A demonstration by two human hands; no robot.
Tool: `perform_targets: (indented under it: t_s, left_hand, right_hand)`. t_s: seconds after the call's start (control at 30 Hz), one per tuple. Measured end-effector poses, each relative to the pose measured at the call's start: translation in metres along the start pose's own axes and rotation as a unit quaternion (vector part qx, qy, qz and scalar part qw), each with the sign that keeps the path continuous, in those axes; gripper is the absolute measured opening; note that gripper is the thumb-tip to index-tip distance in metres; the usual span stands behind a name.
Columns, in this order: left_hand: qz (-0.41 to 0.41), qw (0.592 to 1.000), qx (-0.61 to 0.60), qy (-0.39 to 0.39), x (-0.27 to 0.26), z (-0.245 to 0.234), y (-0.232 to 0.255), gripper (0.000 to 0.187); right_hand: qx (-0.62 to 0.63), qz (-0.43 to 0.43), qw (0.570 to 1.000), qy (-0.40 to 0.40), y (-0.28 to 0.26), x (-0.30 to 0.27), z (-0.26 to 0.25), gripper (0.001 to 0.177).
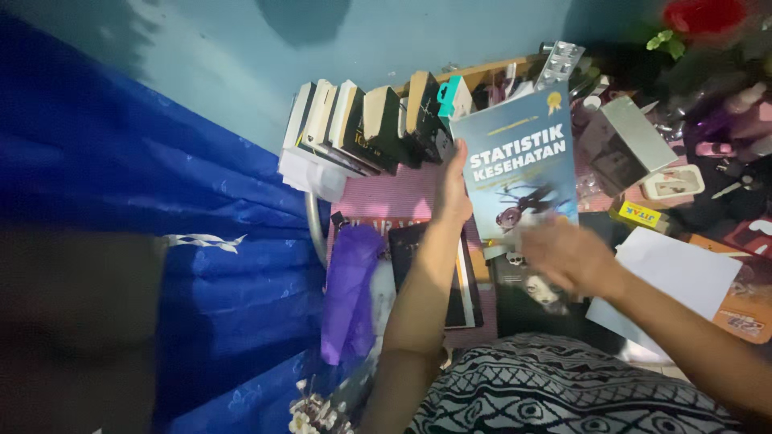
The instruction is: The person picks up several books and papers from a cluttered desk, flips through their pages, and places them into a new stack. They also retrieve papers from a purple plastic bag and add them to the stack.
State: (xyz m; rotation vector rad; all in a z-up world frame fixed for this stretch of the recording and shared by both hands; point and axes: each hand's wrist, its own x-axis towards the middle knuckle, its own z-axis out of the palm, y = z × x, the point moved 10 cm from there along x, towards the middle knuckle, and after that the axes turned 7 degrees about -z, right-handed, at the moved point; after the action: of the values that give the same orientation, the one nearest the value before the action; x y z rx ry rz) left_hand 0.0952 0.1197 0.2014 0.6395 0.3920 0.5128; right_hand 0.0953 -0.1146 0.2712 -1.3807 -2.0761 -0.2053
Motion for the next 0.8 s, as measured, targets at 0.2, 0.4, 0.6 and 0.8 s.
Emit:
perform_targets:
  t_s: [0.2,0.4,0.6,0.8]
  left_hand:
    - [-0.027,0.992,0.110,0.063,-0.014,0.010,-0.032,0.052]
    - [0.083,0.994,0.069,0.012,-0.035,-0.008,-0.006,0.043]
    - [0.061,0.998,0.004,0.023,-0.041,-0.014,-0.004,0.036]
    - [0.058,0.997,0.040,-0.035,-0.039,0.007,0.011,0.043]
  right_hand:
    - [-0.181,0.196,0.964,0.007,0.089,0.041,-0.004,0.096]
    - [0.298,0.335,0.868,0.216,0.152,-0.015,-0.021,0.082]
    - [0.435,0.464,0.748,0.189,0.148,-0.049,0.016,0.033]
    - [0.517,0.450,0.667,0.294,0.143,-0.040,0.009,0.021]
